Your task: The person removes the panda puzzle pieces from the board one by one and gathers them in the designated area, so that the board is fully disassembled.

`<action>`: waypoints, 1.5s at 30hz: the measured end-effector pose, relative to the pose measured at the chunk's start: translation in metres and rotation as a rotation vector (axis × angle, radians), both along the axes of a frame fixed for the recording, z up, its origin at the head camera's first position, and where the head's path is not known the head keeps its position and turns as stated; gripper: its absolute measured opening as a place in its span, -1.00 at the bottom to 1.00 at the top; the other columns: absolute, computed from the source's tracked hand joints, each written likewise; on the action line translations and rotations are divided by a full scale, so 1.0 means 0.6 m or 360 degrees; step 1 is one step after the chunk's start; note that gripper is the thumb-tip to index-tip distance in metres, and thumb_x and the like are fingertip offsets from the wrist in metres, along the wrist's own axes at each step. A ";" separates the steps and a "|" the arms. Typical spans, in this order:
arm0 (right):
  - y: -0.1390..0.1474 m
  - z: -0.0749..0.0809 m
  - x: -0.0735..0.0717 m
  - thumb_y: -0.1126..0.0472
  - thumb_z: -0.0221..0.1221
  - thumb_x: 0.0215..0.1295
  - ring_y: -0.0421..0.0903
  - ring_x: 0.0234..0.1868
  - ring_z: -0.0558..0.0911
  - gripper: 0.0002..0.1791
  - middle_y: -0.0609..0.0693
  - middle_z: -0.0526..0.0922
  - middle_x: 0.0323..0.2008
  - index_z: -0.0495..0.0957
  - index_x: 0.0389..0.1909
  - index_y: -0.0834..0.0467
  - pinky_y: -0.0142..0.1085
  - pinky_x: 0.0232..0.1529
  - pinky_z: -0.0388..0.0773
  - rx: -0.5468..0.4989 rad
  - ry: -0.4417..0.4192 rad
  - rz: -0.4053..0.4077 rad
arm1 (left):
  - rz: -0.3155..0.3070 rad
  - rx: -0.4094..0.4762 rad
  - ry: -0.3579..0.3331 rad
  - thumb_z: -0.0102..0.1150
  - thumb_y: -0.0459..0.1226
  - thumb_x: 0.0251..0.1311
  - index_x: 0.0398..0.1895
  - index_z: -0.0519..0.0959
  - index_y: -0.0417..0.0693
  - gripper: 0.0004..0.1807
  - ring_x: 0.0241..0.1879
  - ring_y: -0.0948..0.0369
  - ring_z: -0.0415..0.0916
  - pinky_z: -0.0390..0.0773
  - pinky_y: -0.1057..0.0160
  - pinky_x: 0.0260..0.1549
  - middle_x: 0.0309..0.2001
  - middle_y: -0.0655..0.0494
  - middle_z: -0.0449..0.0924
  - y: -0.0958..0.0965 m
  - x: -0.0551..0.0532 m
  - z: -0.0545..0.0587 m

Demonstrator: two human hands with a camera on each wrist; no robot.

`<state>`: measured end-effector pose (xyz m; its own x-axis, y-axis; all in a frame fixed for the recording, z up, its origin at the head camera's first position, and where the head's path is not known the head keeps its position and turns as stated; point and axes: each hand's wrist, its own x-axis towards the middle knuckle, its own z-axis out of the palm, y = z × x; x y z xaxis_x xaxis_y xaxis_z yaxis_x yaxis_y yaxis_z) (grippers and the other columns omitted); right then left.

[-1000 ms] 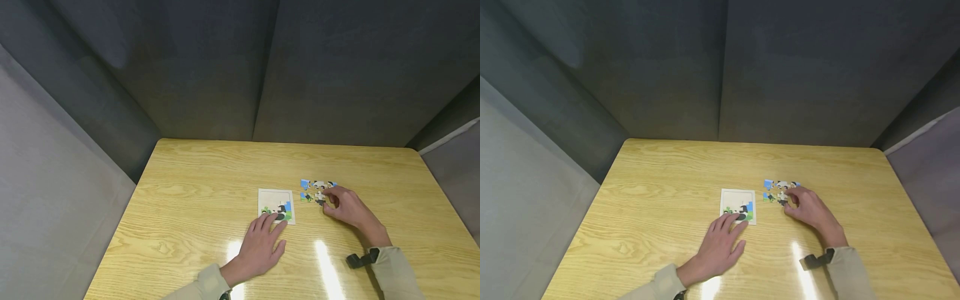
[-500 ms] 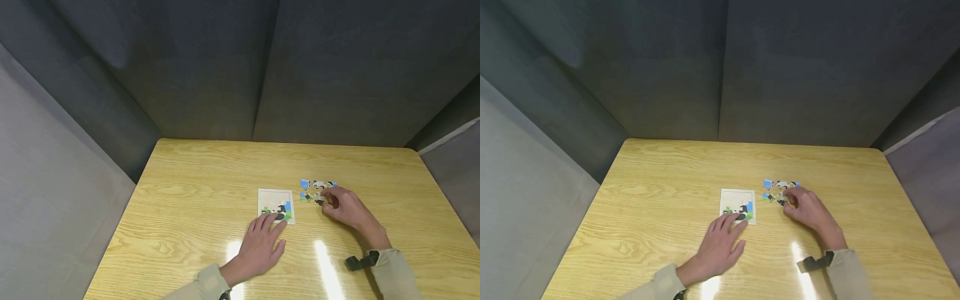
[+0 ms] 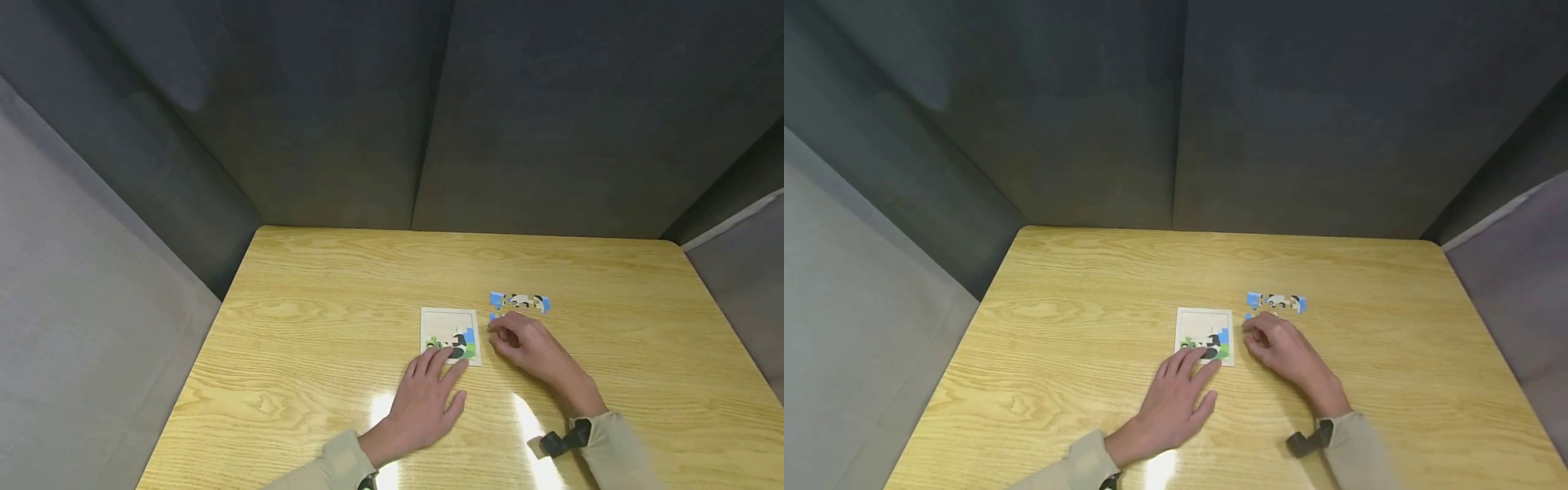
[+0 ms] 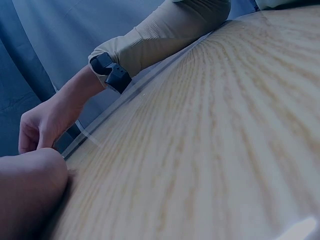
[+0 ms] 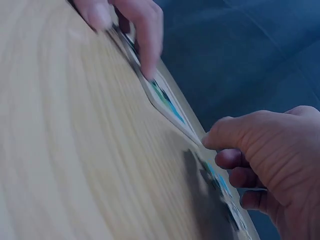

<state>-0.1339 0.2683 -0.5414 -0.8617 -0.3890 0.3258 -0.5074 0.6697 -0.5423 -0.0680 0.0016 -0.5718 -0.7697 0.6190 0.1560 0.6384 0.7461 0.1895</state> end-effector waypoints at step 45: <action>-0.062 0.027 -0.022 0.34 0.50 0.14 -0.19 -0.41 0.52 -0.70 -0.09 0.59 -0.42 0.72 -0.10 0.27 -0.37 -0.39 0.51 0.0108 -0.0333 0.0064 | 0.0009 -0.0014 -0.0002 -0.35 0.11 0.61 0.58 0.25 0.27 -0.42 0.55 0.02 0.03 0.27 -0.04 0.43 0.58 0.05 0.10 0.001 0.000 0.003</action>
